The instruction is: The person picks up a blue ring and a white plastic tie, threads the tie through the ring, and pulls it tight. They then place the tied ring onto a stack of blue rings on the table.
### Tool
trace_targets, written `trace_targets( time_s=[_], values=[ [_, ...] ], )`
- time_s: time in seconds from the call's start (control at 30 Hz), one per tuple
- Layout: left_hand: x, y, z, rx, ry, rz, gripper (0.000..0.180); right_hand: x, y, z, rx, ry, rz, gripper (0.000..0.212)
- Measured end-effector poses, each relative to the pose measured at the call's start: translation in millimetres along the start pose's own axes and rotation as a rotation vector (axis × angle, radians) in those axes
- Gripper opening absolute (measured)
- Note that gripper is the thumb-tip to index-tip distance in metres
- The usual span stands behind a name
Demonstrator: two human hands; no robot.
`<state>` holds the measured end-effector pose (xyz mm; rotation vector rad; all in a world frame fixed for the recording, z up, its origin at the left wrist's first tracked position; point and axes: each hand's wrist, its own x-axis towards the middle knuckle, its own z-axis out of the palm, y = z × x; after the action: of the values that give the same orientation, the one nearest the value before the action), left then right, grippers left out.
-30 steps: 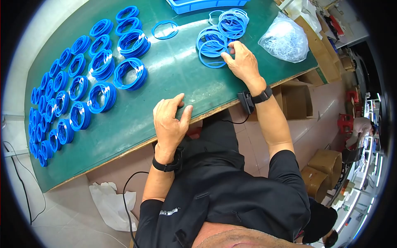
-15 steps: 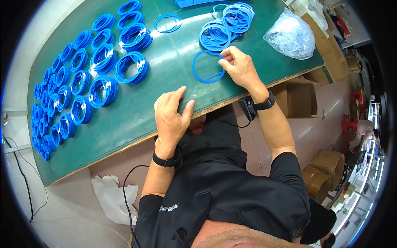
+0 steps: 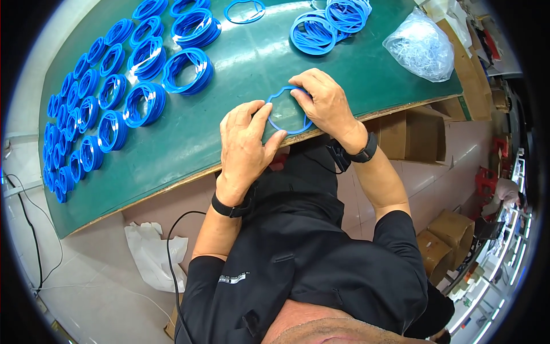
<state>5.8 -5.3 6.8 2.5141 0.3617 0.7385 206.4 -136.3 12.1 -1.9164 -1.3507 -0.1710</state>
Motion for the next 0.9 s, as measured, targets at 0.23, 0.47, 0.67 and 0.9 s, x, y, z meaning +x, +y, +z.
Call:
trace_targets(
  time_s=[0.23,0.47,0.67,0.9],
  values=[
    [-2,0,1,0.007,-0.026,-0.009,0.065,-17,-8,-5,-0.061,0.005,-0.029,0.024],
    [5,1,-3,-0.016,-0.054,-0.084,0.066,-23,-21,5,-0.149,-0.016,-0.086,0.030],
    [6,2,-4,0.009,-0.099,-0.075,0.067,-23,-27,13,-0.198,-0.011,-0.092,0.032],
    [8,-1,1,0.041,-0.091,-0.086,0.066,-22,-31,17,-0.204,-0.012,-0.067,0.033]
  ],
)
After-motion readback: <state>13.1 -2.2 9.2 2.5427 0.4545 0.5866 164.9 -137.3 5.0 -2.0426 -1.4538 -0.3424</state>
